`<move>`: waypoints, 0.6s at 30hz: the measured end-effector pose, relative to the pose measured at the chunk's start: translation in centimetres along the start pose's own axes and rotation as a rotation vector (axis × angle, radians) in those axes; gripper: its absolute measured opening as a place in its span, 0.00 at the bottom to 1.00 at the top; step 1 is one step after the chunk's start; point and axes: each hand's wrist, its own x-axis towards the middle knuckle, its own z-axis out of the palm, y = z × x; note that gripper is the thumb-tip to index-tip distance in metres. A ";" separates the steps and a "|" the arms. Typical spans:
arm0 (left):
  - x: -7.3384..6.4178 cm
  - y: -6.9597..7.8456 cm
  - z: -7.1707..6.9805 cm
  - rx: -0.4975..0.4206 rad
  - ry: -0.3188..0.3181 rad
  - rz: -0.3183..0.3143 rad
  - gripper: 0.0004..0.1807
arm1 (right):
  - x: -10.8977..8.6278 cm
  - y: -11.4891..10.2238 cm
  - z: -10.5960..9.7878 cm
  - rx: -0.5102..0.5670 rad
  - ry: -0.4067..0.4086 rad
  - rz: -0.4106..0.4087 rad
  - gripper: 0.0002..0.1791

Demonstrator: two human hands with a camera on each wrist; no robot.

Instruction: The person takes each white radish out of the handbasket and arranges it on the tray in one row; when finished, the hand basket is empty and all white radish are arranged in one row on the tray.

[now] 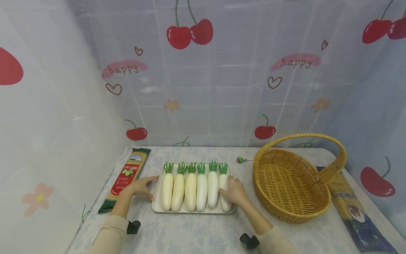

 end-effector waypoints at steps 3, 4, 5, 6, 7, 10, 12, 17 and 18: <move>-0.1 0.0 0.0 0.002 0.001 0.004 0.53 | -0.1 0.1 0.0 -0.021 0.000 -0.009 0.35; -0.1 0.0 0.1 0.000 0.002 0.004 0.53 | -0.2 0.2 0.0 -0.021 0.000 -0.009 0.34; -0.1 0.0 0.1 -0.004 0.003 0.004 0.53 | -0.2 0.2 0.0 -0.019 0.000 -0.009 0.34; -0.1 0.0 0.1 -0.005 0.003 0.006 0.53 | -0.3 0.3 0.0 -0.019 0.001 -0.014 0.34; -0.2 0.1 0.1 -0.006 0.006 0.007 0.53 | -0.4 0.4 -0.1 -0.015 0.001 -0.022 0.33; -0.4 0.1 0.2 -0.006 0.023 0.003 0.53 | -0.9 0.5 -0.5 -0.009 -0.007 -0.061 0.35; -0.6 0.1 0.3 -0.006 0.046 0.014 0.52 | -1.6 0.6 -1.1 0.002 -0.019 -0.098 0.37; -1.4 -0.2 0.7 0.005 0.134 0.023 0.47 | -3.5 0.7 -3.4 0.045 -0.043 -0.197 0.39; -1.6 -0.2 0.8 0.011 0.149 0.022 0.46 | -3.7 0.7 -4.0 0.040 -0.031 -0.226 0.38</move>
